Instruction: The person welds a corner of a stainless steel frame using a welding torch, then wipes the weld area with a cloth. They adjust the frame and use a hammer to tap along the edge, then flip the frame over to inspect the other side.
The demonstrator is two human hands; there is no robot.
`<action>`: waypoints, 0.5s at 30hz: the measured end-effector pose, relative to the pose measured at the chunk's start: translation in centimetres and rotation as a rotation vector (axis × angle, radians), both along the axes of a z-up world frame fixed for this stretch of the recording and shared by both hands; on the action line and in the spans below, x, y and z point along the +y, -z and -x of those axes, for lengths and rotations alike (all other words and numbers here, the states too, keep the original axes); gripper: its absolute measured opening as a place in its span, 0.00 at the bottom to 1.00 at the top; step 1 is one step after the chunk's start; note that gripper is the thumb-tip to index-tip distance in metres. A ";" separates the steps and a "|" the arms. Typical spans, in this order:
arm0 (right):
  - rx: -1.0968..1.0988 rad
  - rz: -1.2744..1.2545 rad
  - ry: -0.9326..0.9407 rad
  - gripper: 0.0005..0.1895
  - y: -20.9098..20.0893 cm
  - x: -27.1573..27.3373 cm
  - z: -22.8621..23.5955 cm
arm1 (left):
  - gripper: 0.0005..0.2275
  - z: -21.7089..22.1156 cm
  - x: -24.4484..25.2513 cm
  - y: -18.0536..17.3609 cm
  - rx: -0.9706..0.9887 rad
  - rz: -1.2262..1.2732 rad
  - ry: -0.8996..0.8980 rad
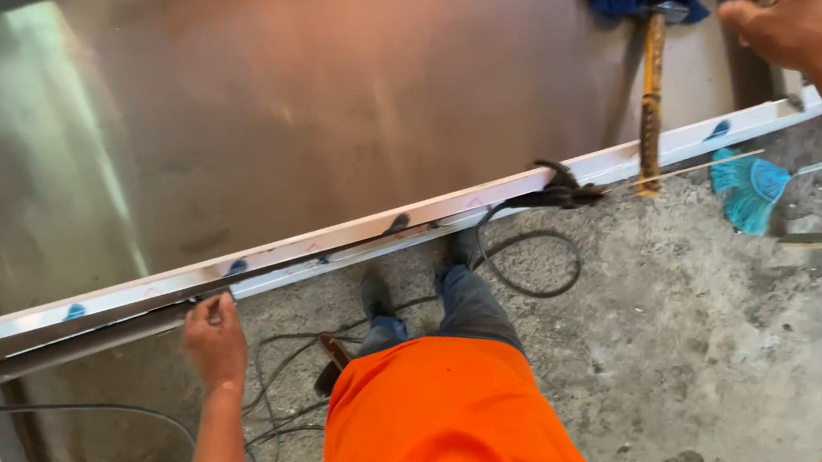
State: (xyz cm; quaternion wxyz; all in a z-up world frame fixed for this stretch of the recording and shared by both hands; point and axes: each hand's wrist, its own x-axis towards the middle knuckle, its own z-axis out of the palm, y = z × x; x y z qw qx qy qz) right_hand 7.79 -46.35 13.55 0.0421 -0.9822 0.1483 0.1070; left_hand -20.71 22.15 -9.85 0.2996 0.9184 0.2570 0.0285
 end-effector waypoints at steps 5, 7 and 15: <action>0.732 0.128 -0.003 0.44 15.8 -13.9 -4.9 | 0.09 -1.6 -6.4 -1.5 -0.041 -0.091 0.214; 0.806 0.069 0.020 0.45 19.6 -13.5 -4.5 | 0.09 0.7 -7.8 -1.2 -0.009 -0.081 0.200; 0.699 -0.091 0.055 0.24 28.4 -20.2 -7.4 | 0.11 13.8 -7.2 4.3 0.300 -0.040 -0.129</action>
